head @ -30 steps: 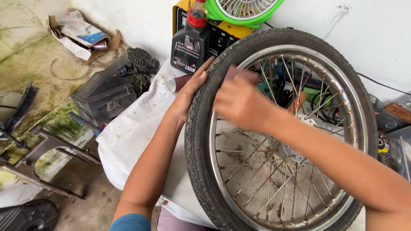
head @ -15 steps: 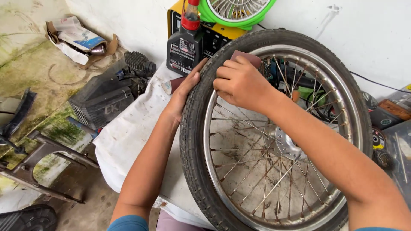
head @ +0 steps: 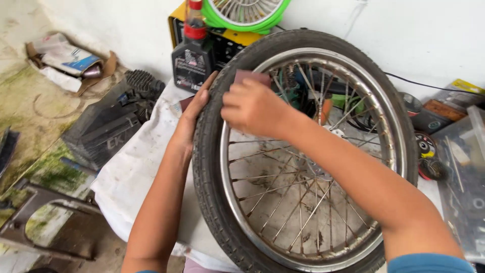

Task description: The person sands the rim of a motorcycle wheel using a piece of sandpaper. They rotate the wheel to access different sections of the rim and continue sanding until the end of the clip.

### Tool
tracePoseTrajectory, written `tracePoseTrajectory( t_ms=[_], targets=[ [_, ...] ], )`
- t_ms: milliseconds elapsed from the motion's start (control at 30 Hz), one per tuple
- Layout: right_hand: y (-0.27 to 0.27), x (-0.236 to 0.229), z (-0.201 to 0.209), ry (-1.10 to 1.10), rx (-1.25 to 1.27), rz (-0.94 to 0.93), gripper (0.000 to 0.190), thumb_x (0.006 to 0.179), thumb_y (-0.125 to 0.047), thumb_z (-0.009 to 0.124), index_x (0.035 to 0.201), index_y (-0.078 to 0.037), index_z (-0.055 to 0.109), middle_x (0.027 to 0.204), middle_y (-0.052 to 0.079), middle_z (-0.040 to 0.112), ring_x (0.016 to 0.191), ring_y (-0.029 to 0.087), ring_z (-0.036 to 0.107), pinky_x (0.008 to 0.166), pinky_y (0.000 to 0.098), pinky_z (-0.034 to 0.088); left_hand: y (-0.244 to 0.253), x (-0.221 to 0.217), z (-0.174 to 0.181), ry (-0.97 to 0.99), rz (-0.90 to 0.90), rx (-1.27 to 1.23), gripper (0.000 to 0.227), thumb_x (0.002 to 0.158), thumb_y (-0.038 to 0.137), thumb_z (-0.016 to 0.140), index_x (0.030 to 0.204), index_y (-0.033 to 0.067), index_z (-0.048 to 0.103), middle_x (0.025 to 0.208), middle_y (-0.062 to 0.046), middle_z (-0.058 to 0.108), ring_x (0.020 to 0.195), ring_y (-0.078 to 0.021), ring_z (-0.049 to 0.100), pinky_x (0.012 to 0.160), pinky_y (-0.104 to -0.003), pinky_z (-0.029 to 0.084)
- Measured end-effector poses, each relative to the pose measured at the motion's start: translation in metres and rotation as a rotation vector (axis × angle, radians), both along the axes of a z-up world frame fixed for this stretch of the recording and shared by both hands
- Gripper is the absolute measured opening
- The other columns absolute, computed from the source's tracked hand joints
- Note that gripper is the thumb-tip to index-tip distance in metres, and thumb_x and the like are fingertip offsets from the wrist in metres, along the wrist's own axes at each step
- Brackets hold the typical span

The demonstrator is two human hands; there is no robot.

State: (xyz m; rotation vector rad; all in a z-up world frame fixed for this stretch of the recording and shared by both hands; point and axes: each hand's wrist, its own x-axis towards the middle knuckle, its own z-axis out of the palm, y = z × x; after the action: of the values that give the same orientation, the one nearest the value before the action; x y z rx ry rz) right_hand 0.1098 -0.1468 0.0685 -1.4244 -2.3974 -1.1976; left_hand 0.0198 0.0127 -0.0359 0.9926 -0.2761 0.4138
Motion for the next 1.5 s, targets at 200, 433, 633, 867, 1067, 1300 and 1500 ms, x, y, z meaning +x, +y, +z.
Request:
tracePoseTrajectory(
  t_ms=[200,433,633,867,1067,1300,1500],
  targets=[
    [-0.004,0.081,0.031,0.223,-0.144,-0.395,0.01,0.09,-0.015,0.079,0.086,-0.014,0.07,0.085,0.0,0.066,0.08,0.018,0.063,0.079,0.0332,0.055,-0.013,-0.022,0.044,0.224,0.011,-0.127,0.087,0.083,0.046,0.066,0.159,0.0147,0.037,0.156,-0.014,0.05,0.118,-0.0307,0.066,0.104,-0.037,0.053],
    [-0.049,0.152,0.051,0.523,-0.177,-0.741,0.008,0.088,-0.007,0.065,0.088,-0.011,0.071,0.084,0.001,0.066,0.079,0.022,0.064,0.064,0.0378,0.055,-0.019,-0.025,0.05,0.232,0.007,-0.184,0.098,0.078,0.048,0.071,0.162,0.0147,0.034,0.146,-0.017,0.057,0.109,-0.0382,0.068,0.1,-0.042,0.055],
    [-0.118,0.187,0.051,0.752,-0.166,-0.991,0.017,0.091,-0.002,0.065,0.105,-0.003,0.074,0.106,0.012,0.071,0.087,0.031,0.068,0.078,0.0436,0.058,-0.019,-0.026,0.052,0.252,0.021,-0.139,0.099,0.078,0.052,0.07,0.162,0.0164,0.034,0.148,-0.015,0.057,0.109,-0.0369,0.068,0.096,-0.039,0.055],
    [-0.156,0.205,0.034,0.662,-0.085,-1.104,0.028,0.085,-0.008,0.059,0.107,-0.004,0.077,0.102,0.012,0.073,0.089,0.035,0.067,0.071,0.0503,0.055,-0.014,-0.019,0.037,0.186,-0.008,-0.227,0.092,0.083,0.046,0.071,0.161,0.0145,0.034,0.152,-0.017,0.053,0.111,-0.0401,0.067,0.097,-0.041,0.056],
    [-0.034,0.122,0.064,0.634,-0.217,-0.867,0.01,0.092,-0.003,0.064,0.091,-0.007,0.073,0.089,0.006,0.07,0.087,0.022,0.068,0.069,0.0317,0.063,-0.016,-0.024,0.047,0.241,0.044,-0.133,0.086,0.085,0.047,0.067,0.16,0.0165,0.037,0.155,-0.012,0.052,0.109,-0.034,0.069,0.081,-0.038,0.06],
    [-0.077,0.16,0.056,0.673,-0.205,-0.92,0.005,0.092,-0.006,0.066,0.091,-0.007,0.071,0.088,0.006,0.069,0.079,0.019,0.064,0.059,0.0272,0.059,-0.016,-0.023,0.049,0.351,0.106,-0.128,0.094,0.073,0.049,0.068,0.156,0.0149,0.042,0.159,-0.007,0.049,0.129,-0.0184,0.057,0.111,-0.031,0.046],
    [-0.202,0.195,0.028,0.732,-0.065,-1.141,0.019,0.086,-0.005,0.057,0.097,-0.003,0.073,0.096,0.014,0.07,0.086,0.034,0.066,0.074,0.0473,0.052,-0.012,-0.023,0.033,0.16,-0.108,-0.357,0.087,0.087,0.035,0.08,0.162,0.0214,0.038,0.154,-0.009,0.055,0.11,-0.0268,0.069,0.084,-0.042,0.063]
  ],
)
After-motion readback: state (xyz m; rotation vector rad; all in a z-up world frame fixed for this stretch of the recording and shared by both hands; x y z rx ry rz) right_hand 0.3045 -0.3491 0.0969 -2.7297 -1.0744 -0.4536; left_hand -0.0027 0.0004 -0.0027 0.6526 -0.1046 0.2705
